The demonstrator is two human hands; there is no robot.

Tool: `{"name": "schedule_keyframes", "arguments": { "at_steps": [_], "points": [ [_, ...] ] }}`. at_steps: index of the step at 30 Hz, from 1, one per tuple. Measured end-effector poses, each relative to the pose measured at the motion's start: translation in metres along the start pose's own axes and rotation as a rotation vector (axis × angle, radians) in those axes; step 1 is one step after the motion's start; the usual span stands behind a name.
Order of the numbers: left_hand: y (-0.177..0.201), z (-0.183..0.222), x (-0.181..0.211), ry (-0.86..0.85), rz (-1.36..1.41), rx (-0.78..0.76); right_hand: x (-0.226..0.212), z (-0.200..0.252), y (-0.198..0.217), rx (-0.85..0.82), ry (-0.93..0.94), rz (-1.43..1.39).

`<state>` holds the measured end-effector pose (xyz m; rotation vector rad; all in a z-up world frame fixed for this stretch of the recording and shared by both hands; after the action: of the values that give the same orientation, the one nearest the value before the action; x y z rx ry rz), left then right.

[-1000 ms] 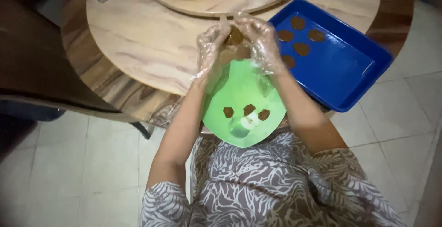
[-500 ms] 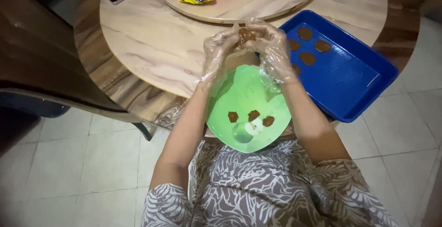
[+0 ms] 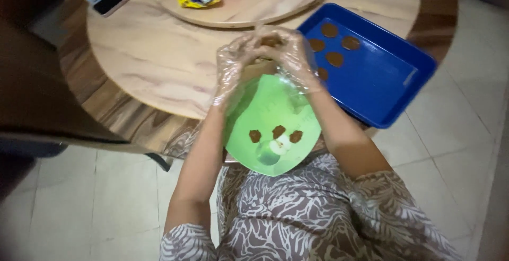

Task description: Shaping small portions of dough into balls and placing them on a baking tray

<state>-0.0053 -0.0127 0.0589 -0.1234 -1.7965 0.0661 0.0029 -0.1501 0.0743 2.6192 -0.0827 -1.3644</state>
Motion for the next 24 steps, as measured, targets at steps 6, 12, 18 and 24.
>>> {"name": "schedule_keyframes", "arguments": {
  "at_steps": [6,12,18,24],
  "points": [
    [0.018,-0.021,-0.036,0.193,0.084,0.19,0.02,-0.001,0.007,-0.014,-0.033,-0.045],
    [0.037,-0.031,-0.055,0.211,0.411,0.211,0.014,0.007,-0.004,0.386,-0.531,-0.962],
    [0.037,-0.039,-0.086,0.403,0.559,0.178,0.051,0.007,-0.015,0.275,-0.347,-0.849],
    [0.007,-0.021,-0.068,0.599,0.841,0.069,0.021,0.012,-0.021,0.123,-0.338,-0.6]
  ]
}}
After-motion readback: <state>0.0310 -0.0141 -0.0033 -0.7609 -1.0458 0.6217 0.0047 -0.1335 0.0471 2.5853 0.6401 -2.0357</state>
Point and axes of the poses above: each hand's wrist, its own z-axis away from the middle knuckle, its own y-axis out of the back of the hand, x = y × z, the point moved 4 cm from there along -z, towards the middle knuckle, and after that the axes turned 8 degrees about y, right-handed, at the moved point
